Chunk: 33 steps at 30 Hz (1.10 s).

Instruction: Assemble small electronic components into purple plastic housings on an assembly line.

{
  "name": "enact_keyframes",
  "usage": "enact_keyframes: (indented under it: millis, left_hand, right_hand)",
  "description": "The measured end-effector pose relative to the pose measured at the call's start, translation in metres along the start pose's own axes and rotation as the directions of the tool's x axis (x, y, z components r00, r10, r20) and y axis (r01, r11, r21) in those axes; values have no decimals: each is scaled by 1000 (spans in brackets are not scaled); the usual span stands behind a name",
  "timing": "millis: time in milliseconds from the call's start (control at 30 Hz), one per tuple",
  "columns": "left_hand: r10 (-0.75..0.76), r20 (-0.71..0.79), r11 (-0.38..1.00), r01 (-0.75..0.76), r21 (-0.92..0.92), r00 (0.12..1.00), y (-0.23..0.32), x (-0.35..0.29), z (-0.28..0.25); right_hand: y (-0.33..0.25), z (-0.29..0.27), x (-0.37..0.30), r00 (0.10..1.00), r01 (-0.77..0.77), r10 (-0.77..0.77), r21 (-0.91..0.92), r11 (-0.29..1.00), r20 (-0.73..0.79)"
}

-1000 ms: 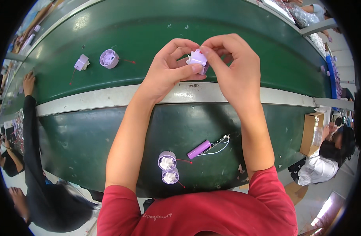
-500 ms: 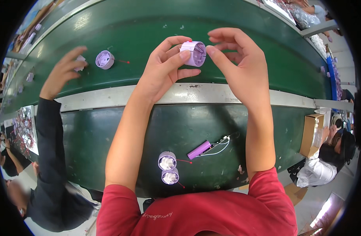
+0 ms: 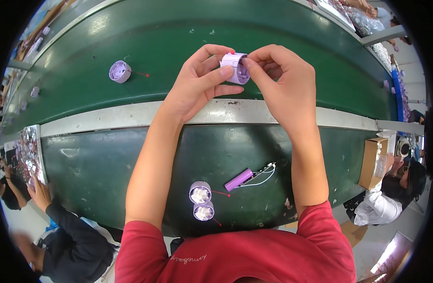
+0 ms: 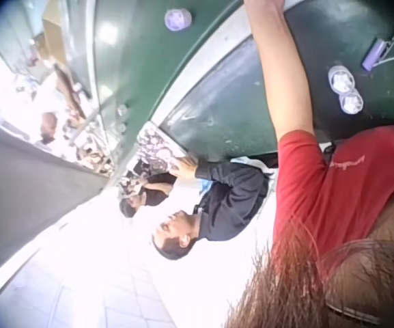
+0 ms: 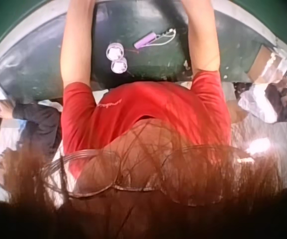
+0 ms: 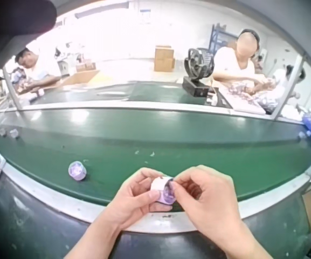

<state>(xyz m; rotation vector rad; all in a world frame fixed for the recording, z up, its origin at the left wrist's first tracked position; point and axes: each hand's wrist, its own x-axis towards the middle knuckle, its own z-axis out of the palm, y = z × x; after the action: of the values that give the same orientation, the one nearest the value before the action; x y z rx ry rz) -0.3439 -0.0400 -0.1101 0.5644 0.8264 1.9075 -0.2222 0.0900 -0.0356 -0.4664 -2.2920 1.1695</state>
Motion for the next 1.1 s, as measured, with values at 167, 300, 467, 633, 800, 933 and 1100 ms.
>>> enact_keyframes:
  millis: [167, 300, 467, 633, 800, 933, 1100]
  left_hand:
    - [-35, -21, 999, 34, -9, 999, 3, 1, 5]
    - [-27, -25, 1000, 27, 2, 999, 3, 0, 6]
    - [-31, -26, 999, 32, 17, 999, 3, 0, 5]
    - [-31, -51, 988, 39, 150, 998, 0, 0, 8]
    - [-34, -67, 976, 47, 212, 997, -1, 1, 12]
    - [80, -60, 928, -52, 370, 995, -7, 1, 15]
    - [278, -118, 850, -187, 492, 953, -20, 7, 11]
  right_hand:
    - [-1, -6, 0, 994, 73, -65, -91, 993, 90]
    - [-2, -10, 0, 991, 101, -86, -156, 983, 98]
    - [-8, -6, 2, 997, 60, -64, -93, 994, -37]
    - [-3, -4, 0, 997, 18, -10, -96, 995, 78]
    - [7, -3, 1, 993, 19, -9, -83, 996, 117]
    - [5, 2, 4, 993, 80, -80, -8, 997, -82]
    - [5, 2, 4, 976, 194, -178, 131, 972, -122]
